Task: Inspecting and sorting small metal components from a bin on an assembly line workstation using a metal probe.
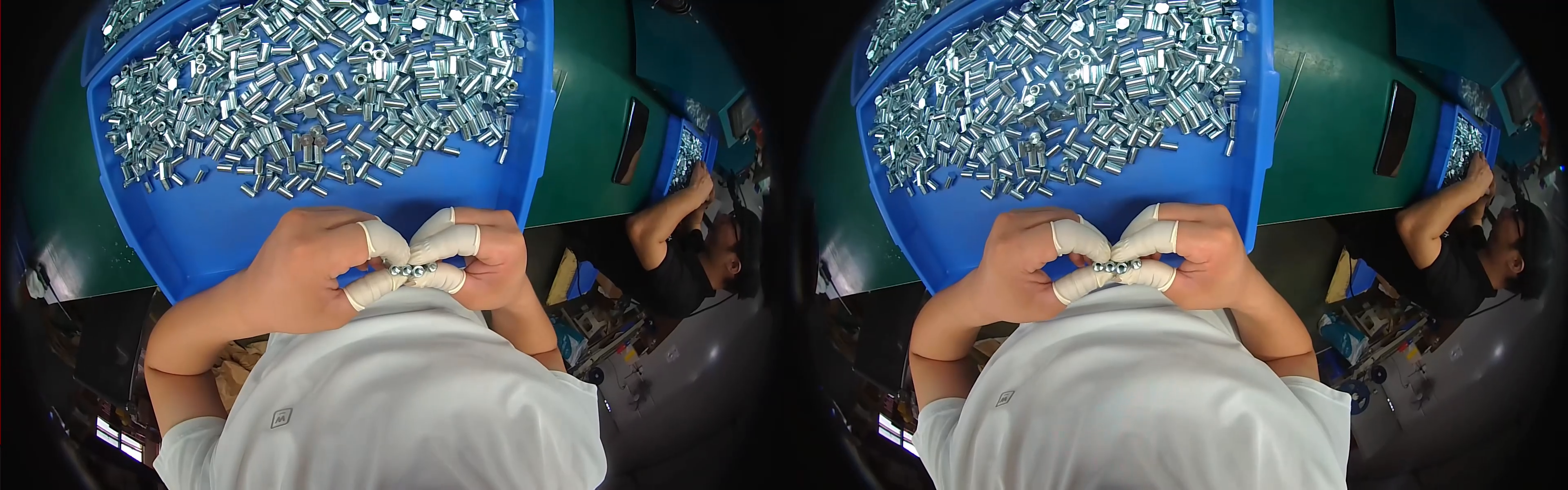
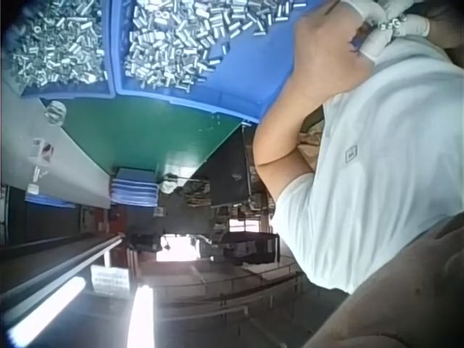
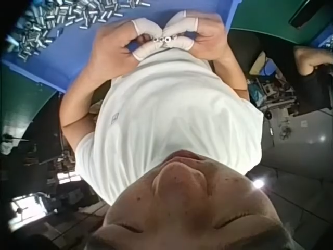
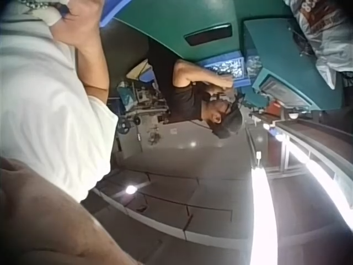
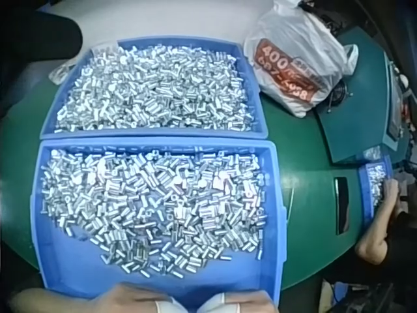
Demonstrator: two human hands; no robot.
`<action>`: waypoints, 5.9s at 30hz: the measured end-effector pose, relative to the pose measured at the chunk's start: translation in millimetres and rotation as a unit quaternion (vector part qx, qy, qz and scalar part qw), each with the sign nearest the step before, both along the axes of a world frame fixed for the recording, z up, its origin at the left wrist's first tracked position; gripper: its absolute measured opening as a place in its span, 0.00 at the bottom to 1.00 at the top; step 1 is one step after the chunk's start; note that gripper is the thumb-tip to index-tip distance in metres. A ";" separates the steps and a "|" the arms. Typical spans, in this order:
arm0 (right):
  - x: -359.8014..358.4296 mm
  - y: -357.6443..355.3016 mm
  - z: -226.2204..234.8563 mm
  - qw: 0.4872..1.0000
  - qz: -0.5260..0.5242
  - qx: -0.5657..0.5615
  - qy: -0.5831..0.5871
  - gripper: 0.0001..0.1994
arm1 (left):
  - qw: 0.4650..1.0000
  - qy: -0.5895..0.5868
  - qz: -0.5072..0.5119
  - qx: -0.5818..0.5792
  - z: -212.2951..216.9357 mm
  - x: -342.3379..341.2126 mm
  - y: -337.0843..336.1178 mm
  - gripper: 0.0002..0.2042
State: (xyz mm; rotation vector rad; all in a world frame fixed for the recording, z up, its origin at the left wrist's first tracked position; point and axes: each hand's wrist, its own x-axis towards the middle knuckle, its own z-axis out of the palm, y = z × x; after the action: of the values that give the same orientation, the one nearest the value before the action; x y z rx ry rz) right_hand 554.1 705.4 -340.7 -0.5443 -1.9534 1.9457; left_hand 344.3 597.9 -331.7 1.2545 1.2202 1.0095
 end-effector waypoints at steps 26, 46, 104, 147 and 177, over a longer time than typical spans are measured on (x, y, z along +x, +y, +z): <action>-4.4 -2.8 5.6 0.998 -0.032 0.008 -0.045 0.09 | 0.998 0.047 0.023 0.039 -1.9 0.1 -0.6 0.10; -5.3 -5.9 2.8 0.995 -0.043 0.073 -0.048 0.14 | 0.997 0.059 0.026 0.034 -2.9 -0.5 2.8 0.09; -3.1 -4.9 5.7 0.994 -0.026 0.006 -0.104 0.11 | 0.999 0.026 0.035 -0.019 -3.5 4.0 -1.0 0.07; -0.6 -1.3 -3.8 0.983 -0.051 -0.172 -0.049 0.19 | 0.947 0.292 0.034 0.131 18.0 15.6 14.8 0.11; 52.4 43.2 22.7 0.896 -0.340 0.276 0.072 0.11 | 0.872 0.399 0.230 0.164 31.6 -22.5 -63.6 0.11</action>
State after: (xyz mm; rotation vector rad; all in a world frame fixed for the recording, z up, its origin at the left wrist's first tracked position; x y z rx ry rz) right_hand 606.5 748.6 -318.0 -0.7543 -1.7702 0.9279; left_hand 321.8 534.3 -300.1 1.7915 2.1274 1.0954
